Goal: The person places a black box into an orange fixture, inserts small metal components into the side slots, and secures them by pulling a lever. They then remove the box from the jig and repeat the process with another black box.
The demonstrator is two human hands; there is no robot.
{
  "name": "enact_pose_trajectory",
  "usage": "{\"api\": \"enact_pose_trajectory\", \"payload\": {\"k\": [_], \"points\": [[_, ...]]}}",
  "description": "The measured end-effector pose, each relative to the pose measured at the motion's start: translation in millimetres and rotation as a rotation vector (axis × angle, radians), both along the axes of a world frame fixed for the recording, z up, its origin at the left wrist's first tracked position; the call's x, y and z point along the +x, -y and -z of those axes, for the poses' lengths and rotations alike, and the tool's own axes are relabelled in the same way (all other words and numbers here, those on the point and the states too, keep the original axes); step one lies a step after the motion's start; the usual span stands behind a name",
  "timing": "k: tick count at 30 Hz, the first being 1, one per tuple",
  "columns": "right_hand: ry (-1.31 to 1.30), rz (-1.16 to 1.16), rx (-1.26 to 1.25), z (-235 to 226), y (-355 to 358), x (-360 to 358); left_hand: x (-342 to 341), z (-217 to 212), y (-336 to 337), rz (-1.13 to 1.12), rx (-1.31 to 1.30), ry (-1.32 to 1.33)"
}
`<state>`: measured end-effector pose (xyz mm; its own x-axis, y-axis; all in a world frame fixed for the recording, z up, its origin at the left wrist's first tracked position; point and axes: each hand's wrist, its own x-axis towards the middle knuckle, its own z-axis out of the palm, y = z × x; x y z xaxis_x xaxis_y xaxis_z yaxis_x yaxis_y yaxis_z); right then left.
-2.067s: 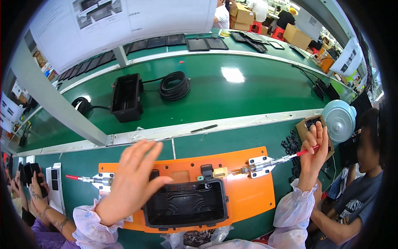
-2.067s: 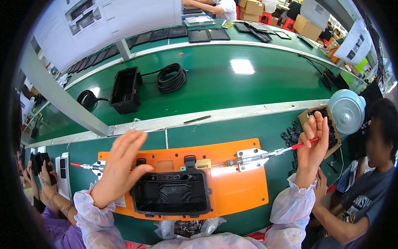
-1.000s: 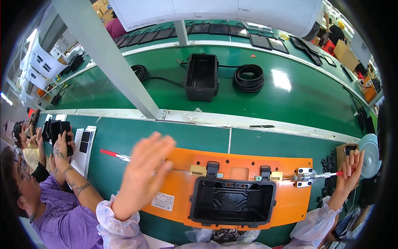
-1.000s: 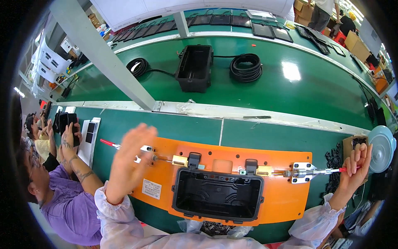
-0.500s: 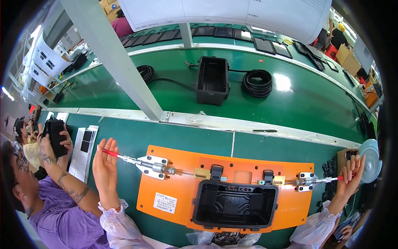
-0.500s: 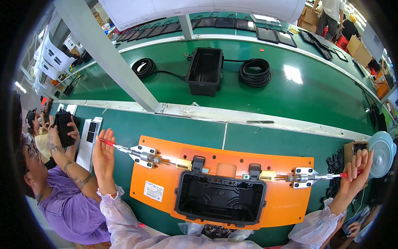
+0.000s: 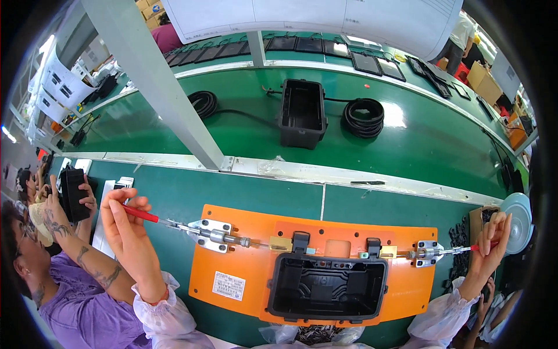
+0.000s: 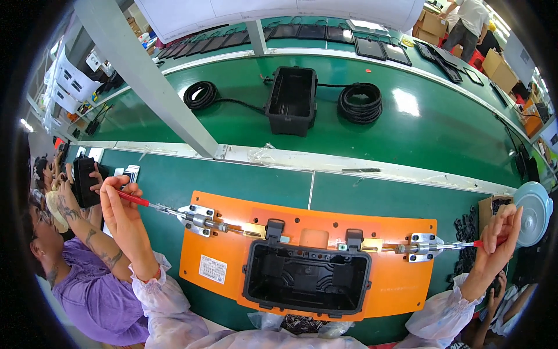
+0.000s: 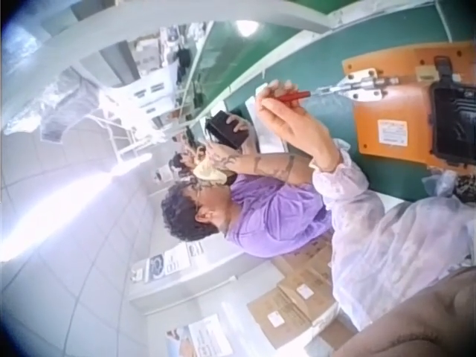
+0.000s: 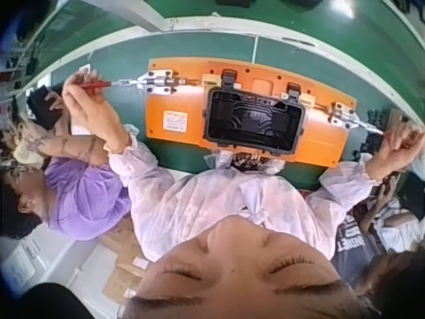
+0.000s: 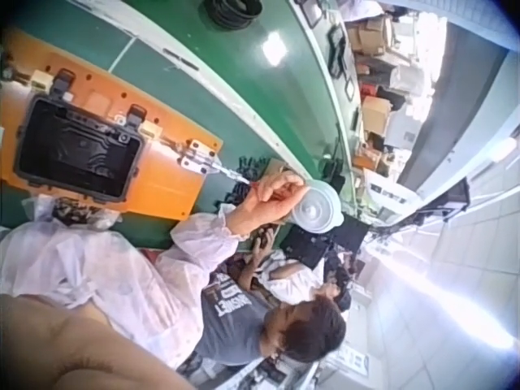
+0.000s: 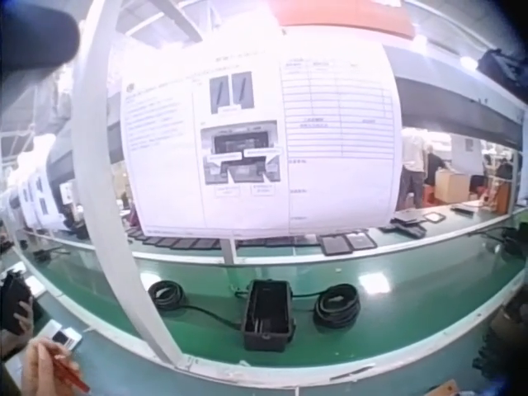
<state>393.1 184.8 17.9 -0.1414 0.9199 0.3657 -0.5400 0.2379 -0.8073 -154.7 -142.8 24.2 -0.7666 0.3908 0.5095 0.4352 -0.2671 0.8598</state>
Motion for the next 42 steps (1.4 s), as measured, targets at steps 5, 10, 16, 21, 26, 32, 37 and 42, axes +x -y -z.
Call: {"api": "enact_pose_trajectory", "payload": {"k": [5, 10, 16, 21, 26, 32, 37, 42], "points": [[0.095, 0.019, 0.014, 0, 3, -6, 6, -9, -13, -0.271, -0.155, -0.235], [0.058, 0.029, 0.019, -4, 4, -1, -4, -11, -2, -0.275, -0.353, -0.314], [0.055, 0.006, 0.021, -3, 5, -6, -50, 45, 26, -0.193, -0.383, 0.159], [0.068, 0.004, 0.024, -6, 8, -9, -43, 50, 22, -0.177, -0.385, 0.233], [0.074, 0.037, 0.018, -10, 11, -10, -27, 25, 12, -0.169, -0.049, 0.175], [0.089, 0.051, 0.015, -8, 10, -10, -1, 3, -2, -0.065, 0.041, 0.07], [0.153, 0.094, 0.007, -14, 13, -20, 5, 3, -3, -0.043, 0.005, 0.0], [0.244, 0.156, -0.012, -9, 10, -14, 4, 2, -4, -0.099, -0.052, -0.088]]}}
